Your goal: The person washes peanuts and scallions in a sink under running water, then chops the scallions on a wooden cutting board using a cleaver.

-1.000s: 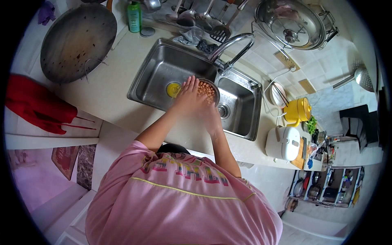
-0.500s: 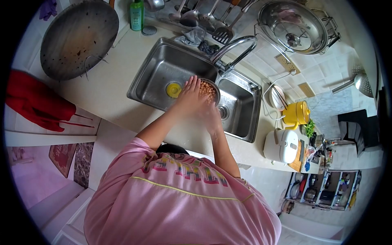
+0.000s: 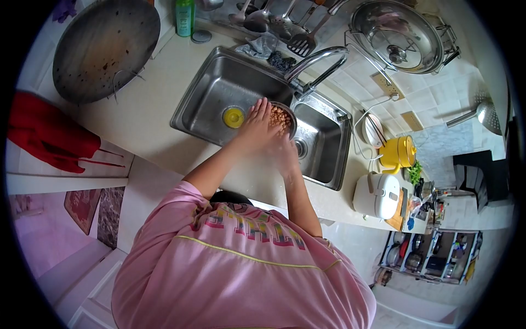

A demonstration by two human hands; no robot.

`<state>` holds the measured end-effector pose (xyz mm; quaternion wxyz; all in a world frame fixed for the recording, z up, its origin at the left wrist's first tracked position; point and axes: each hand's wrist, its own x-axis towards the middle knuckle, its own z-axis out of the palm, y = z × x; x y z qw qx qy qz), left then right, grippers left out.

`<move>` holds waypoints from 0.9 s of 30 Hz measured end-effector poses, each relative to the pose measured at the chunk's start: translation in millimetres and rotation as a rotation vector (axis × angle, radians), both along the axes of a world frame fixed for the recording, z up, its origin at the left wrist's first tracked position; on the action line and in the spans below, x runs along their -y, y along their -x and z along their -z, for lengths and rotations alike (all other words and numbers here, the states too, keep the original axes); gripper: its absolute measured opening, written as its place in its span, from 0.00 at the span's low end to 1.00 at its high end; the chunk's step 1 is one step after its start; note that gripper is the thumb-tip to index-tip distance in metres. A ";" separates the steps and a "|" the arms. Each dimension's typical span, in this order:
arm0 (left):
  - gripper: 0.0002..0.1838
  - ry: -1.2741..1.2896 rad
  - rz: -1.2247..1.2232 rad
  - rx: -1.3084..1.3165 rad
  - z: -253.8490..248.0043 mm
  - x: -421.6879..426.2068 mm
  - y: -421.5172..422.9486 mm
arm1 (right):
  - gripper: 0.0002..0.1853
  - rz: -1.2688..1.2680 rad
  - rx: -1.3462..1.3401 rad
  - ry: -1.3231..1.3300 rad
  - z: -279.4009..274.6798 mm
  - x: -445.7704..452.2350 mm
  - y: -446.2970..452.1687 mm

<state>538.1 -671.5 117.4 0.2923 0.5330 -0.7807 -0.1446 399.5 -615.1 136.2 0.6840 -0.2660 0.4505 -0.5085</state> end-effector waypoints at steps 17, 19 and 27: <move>0.42 -0.093 0.032 -0.002 3.6 1.3 -2.8 | 0.22 0.013 -0.049 0.003 -2.1 4.2 -5.8; 0.42 -0.087 0.036 0.002 6.9 2.2 -2.9 | 0.22 0.010 -0.069 0.006 -1.3 5.0 -6.1; 0.43 -0.110 0.036 -0.049 12.2 3.6 -1.8 | 0.22 0.022 -0.095 0.049 -11.8 4.4 -12.0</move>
